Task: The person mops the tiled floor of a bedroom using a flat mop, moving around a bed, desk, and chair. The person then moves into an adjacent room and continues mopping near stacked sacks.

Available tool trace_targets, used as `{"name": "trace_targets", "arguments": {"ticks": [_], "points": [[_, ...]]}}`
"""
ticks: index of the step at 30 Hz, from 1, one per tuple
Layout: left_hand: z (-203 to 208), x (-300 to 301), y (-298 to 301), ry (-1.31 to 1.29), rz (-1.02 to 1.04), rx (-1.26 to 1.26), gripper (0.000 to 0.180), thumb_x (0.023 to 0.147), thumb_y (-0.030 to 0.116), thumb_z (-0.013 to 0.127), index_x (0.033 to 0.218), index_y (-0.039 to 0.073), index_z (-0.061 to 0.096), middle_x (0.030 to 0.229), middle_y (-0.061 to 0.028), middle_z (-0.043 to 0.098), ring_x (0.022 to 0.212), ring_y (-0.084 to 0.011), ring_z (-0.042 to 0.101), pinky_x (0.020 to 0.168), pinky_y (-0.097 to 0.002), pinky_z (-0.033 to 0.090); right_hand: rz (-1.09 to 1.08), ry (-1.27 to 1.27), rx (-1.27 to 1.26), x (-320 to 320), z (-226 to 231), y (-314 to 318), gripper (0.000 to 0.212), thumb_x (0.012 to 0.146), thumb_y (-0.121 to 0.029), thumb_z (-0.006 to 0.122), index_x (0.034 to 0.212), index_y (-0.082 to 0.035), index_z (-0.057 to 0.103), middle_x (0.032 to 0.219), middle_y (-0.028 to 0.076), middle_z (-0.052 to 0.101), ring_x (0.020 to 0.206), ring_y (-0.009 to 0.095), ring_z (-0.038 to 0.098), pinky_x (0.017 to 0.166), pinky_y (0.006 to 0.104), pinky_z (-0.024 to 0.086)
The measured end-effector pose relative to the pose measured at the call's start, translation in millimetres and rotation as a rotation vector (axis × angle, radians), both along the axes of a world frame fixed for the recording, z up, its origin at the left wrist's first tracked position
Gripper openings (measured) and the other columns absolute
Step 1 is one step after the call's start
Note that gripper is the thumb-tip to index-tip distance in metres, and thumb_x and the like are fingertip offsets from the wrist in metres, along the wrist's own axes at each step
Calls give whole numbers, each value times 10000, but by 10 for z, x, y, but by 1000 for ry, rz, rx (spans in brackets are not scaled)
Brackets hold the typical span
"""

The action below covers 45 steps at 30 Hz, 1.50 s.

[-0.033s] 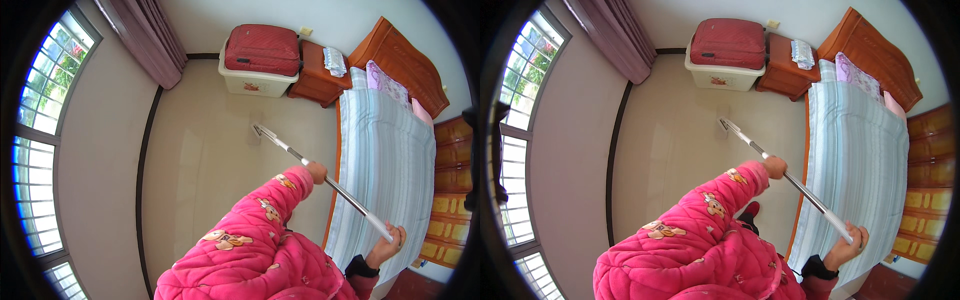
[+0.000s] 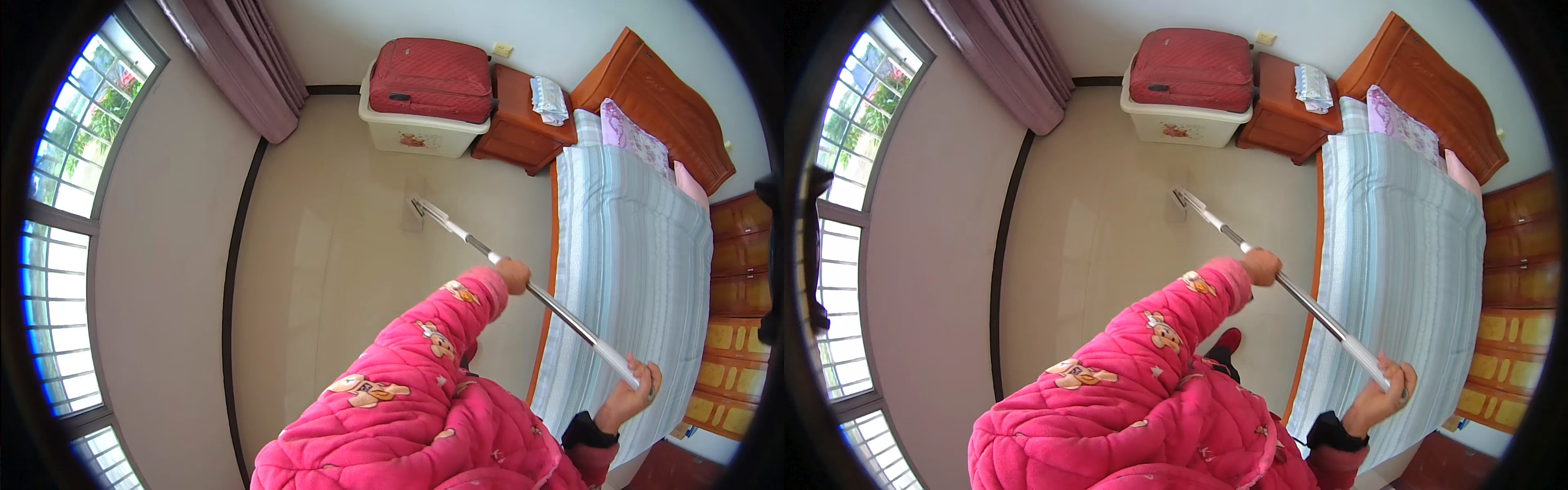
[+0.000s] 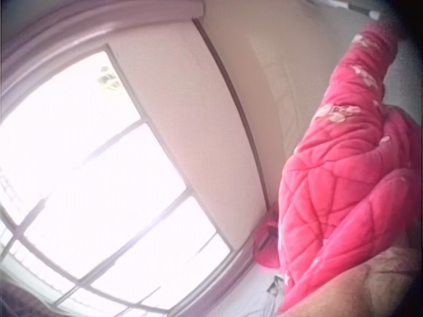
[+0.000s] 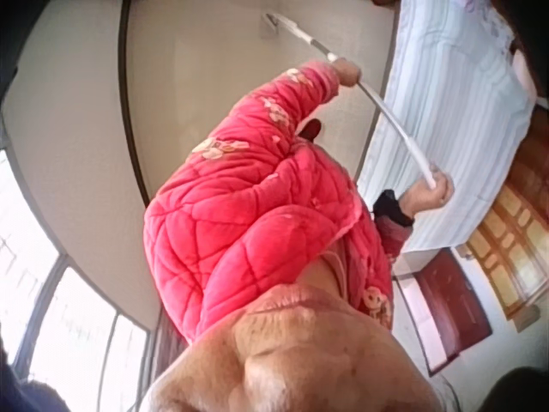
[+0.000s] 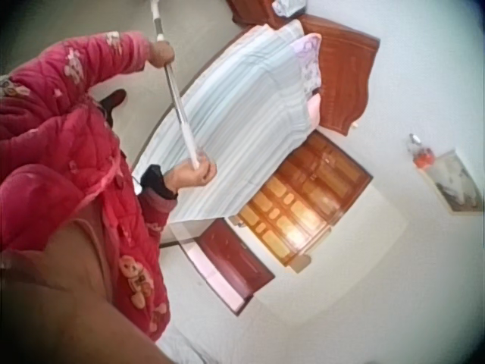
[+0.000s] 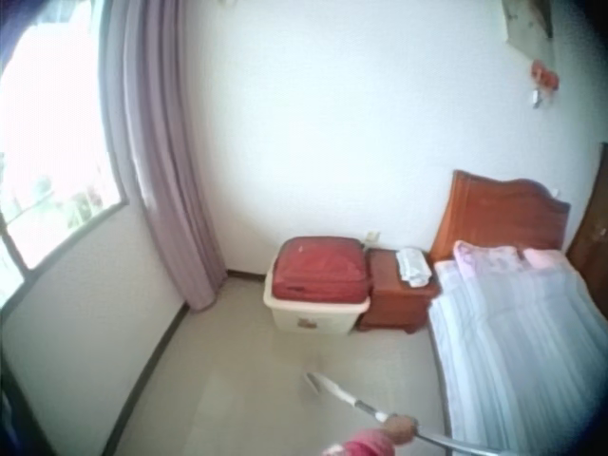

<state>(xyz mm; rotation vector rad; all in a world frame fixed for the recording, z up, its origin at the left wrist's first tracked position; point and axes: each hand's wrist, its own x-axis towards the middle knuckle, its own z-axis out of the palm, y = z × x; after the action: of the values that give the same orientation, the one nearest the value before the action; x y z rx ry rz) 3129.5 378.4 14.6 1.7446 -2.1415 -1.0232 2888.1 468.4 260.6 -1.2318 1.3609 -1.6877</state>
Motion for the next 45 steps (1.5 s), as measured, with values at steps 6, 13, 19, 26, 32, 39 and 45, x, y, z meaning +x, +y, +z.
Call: {"name": "trace_targets", "arguments": {"ticks": [6, 13, 19, 26, 32, 39, 45], "points": [[-6, 958, 47, 109, 364, -120, 173, 694, 105, 555, 820, 123, 672, 817, -139, 653, 844, -338, 621, 767, -424, 496, 423, 57, -75, 1126, 191, -360, 49, 855, -48, 463, 863, -17, 501, 678, 38, 434, 660, 157, 492, 876, 477, 470], [287, 1556, 372, 233, 723, -237, 162, 696, 113, 562, 818, 96, 668, 805, -156, 650, 840, -339, 619, 771, -433, 478, 856, 149, -203, 1938, 571, -707, 78, 870, -44, 455, 927, -22, 504, 690, 40, 431, 674, 155, 459, 858, 439, 473], [272, 1664, 963, 185, 885, -271, 162, 717, 122, 558, 824, 86, 674, 827, -147, 652, 879, -307, 609, 847, -406, 438, 1048, 112, -243, 2160, 582, -581, 113, 854, -38, 431, 932, -8, 506, 653, 59, 448, 641, 186, 495, 793, 430, 485], [146, 1465, 1599, 160, 1192, -411, 108, 663, 70, 597, 760, 62, 643, 787, -154, 627, 846, -336, 583, 803, -418, 452, 1377, 16, -259, 2193, 532, -363, 155, 875, -36, 413, 1009, -6, 484, 624, 51, 456, 587, 159, 461, 715, 366, 444], [212, 1116, 2077, 102, 1452, -383, 47, 656, 36, 588, 699, 50, 601, 756, -150, 607, 822, -348, 571, 742, -432, 460, 1693, -86, -317, 2278, 620, -248, 186, 865, 6, 375, 1017, -5, 482, 532, 10, 387, 461, 116, 376, 603, 343, 407], [92, 615, 2361, 33, 1636, -425, 72, 651, 12, 591, 708, 55, 585, 753, -137, 596, 800, -342, 560, 695, -416, 460, 1784, -133, -151, 2087, 456, -283, 155, 866, 18, 384, 989, -7, 474, 537, 4, 386, 461, 111, 380, 594, 342, 419], [96, 144, 2315, 5, 1647, -458, 59, 658, 15, 592, 705, 45, 575, 740, -132, 596, 791, -339, 557, 700, -413, 452, 1933, -177, -234, 1624, 478, -256, 127, 871, 1, 396, 973, -9, 470, 536, -2, 386, 450, 102, 376, 577, 342, 418]]}}
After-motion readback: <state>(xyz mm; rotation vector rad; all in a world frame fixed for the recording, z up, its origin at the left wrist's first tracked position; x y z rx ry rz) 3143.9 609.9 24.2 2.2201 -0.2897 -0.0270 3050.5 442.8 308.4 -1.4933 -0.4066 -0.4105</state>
